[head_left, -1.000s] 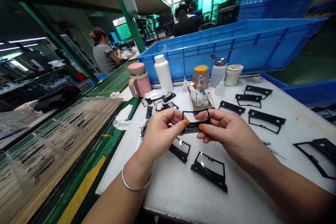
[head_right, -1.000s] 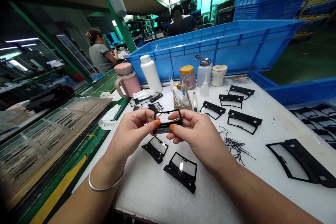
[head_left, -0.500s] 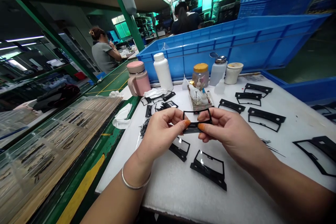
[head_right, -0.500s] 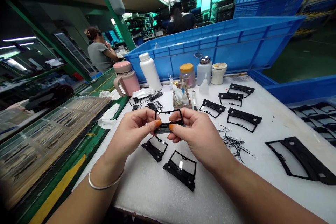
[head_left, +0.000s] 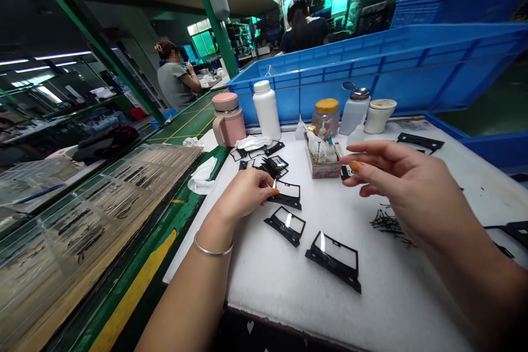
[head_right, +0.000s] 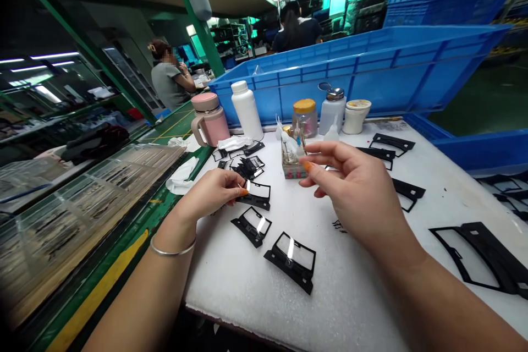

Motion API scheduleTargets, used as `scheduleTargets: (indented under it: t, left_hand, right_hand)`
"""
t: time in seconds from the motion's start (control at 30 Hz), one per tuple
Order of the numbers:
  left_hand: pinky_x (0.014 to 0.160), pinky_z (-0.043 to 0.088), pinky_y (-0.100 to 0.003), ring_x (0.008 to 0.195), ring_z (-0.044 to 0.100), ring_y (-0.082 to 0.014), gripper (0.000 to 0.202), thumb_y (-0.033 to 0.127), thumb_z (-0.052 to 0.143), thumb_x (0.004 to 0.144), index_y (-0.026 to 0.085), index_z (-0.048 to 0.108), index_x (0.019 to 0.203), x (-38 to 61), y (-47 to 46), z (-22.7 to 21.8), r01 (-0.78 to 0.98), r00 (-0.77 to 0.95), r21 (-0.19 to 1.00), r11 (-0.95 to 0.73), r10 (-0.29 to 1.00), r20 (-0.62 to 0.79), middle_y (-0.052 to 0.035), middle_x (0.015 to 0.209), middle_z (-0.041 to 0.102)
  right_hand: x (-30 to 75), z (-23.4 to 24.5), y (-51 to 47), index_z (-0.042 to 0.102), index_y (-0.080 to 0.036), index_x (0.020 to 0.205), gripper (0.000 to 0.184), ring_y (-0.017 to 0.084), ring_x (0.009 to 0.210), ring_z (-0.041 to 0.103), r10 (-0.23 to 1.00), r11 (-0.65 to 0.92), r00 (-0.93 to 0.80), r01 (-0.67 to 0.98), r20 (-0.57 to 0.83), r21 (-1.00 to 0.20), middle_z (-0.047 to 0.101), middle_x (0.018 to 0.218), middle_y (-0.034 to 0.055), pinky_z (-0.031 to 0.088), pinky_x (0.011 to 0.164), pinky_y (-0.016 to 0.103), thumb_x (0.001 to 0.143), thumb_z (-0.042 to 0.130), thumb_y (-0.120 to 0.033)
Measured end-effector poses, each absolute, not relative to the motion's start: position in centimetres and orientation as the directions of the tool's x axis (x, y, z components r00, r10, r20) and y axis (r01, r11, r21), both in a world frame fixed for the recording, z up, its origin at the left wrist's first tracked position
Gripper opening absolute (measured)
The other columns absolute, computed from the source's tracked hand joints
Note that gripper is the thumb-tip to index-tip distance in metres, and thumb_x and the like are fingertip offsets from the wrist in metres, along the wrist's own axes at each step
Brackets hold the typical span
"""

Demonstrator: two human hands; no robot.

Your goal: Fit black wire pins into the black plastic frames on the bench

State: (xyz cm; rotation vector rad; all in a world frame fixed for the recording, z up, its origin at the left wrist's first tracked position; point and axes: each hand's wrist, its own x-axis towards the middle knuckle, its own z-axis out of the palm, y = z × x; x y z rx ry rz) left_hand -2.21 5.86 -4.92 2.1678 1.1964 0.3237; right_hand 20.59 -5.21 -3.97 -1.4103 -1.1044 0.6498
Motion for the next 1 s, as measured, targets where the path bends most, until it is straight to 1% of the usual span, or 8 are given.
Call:
scheduleTargets:
  t: [0.1,0.2,0.33,0.43,0.53,0.63,0.73,1.0]
  left_hand:
    - [0.051,0.037,-0.022,0.053,0.056,-0.0142,0.016,0.027,0.060,0.082,0.016,0.072,0.081,-2.5,6.0,-4.7,0.720,0.533,0.566,-0.402,0.842,-0.081,-0.0008,0.058,0.062]
    - [0.052,0.037,-0.022,0.058,0.058,-0.0144,0.016,0.024,0.058,0.083,0.017,0.072,0.080,-2.8,6.1,-4.5,0.732,0.495,0.552,-0.399,0.868,-0.028,-0.0018,0.067,0.066]
    - [0.057,0.037,-0.022,0.060,0.058,-0.0135,0.015,0.023,0.059,0.085,0.016,0.072,0.078,-2.8,6.2,-4.4,0.720,0.395,0.554,-0.418,0.903,0.167,-0.0010,0.069,0.067]
    - [0.063,0.039,-0.022,0.067,0.058,-0.0127,0.009,0.019,0.064,0.084,0.018,0.072,0.082,-2.4,6.5,-4.9,0.687,0.350,0.538,-0.488,0.871,0.344,0.0012,0.076,0.068]
    - [0.072,0.042,-0.022,0.080,0.059,-0.0130,0.014,0.011,0.066,0.082,0.021,0.072,0.090,-1.9,7.2,-5.6,0.691,0.360,0.443,-0.571,0.803,0.474,0.0018,0.091,0.067]
    - [0.079,0.043,-0.025,0.091,0.057,-0.0162,0.025,0.007,0.062,0.084,0.024,0.073,0.099,-1.3,8.0,-6.2,0.782,0.414,0.251,-0.571,0.776,0.476,-0.0009,0.098,0.063]
    - [0.079,0.043,-0.027,0.095,0.053,-0.0194,0.031,0.005,0.057,0.086,0.025,0.074,0.101,-0.6,8.5,-6.9,0.814,0.485,0.101,-0.573,0.764,0.425,-0.0032,0.101,0.062]
    - [0.068,0.042,-0.026,0.091,0.050,-0.0208,0.023,0.013,0.057,0.090,0.026,0.076,0.091,0.5,8.4,-8.1,0.806,0.532,0.019,-0.592,0.738,0.415,-0.0038,0.096,0.063]
  right_hand:
    - [20.8,-4.0,-5.1,0.068,-0.026,0.105,0.029,0.022,0.073,0.069,0.888,0.111,0.410,0.248,0.208,-0.962,0.071,0.099,0.0045,0.049,0.054,0.030,0.080,0.071,-0.041]
    - [20.6,-4.1,-5.0,0.068,-0.025,0.103,0.028,0.023,0.072,0.069,0.891,0.086,0.416,0.239,0.183,-0.967,0.071,0.098,0.0053,0.049,0.054,0.032,0.079,0.072,-0.040]
    - [20.5,-4.1,-4.8,0.069,-0.022,0.100,0.028,0.021,0.070,0.068,0.887,0.075,0.433,0.212,0.162,-0.974,0.071,0.094,0.0060,0.048,0.054,0.030,0.078,0.073,-0.038]
    - [20.6,-4.2,-4.8,0.072,-0.021,0.097,0.026,0.018,0.066,0.067,0.851,0.131,0.472,0.231,0.229,-0.964,0.072,0.088,0.0051,0.048,0.051,0.026,0.076,0.074,-0.036]
    - [20.6,-4.4,-4.8,0.073,-0.020,0.095,0.025,0.017,0.065,0.067,0.836,0.172,0.478,0.241,0.271,-0.955,0.072,0.086,0.0044,0.049,0.050,0.024,0.075,0.075,-0.035]
    - [20.5,-4.5,-4.8,0.072,-0.020,0.095,0.025,0.017,0.065,0.068,0.849,0.172,0.455,0.241,0.268,-0.955,0.072,0.085,0.0046,0.049,0.050,0.024,0.076,0.074,-0.036]
    - [20.4,-4.8,-4.8,0.072,-0.021,0.095,0.023,0.018,0.065,0.067,0.855,0.168,0.436,0.280,0.282,-0.945,0.071,0.083,0.0040,0.050,0.051,0.026,0.078,0.071,-0.037]
    - [19.9,-5.0,-4.7,0.071,-0.018,0.092,0.018,0.015,0.060,0.065,0.870,0.197,0.399,0.256,0.289,-0.946,0.070,0.078,0.0032,0.050,0.050,0.023,0.078,0.068,-0.030]
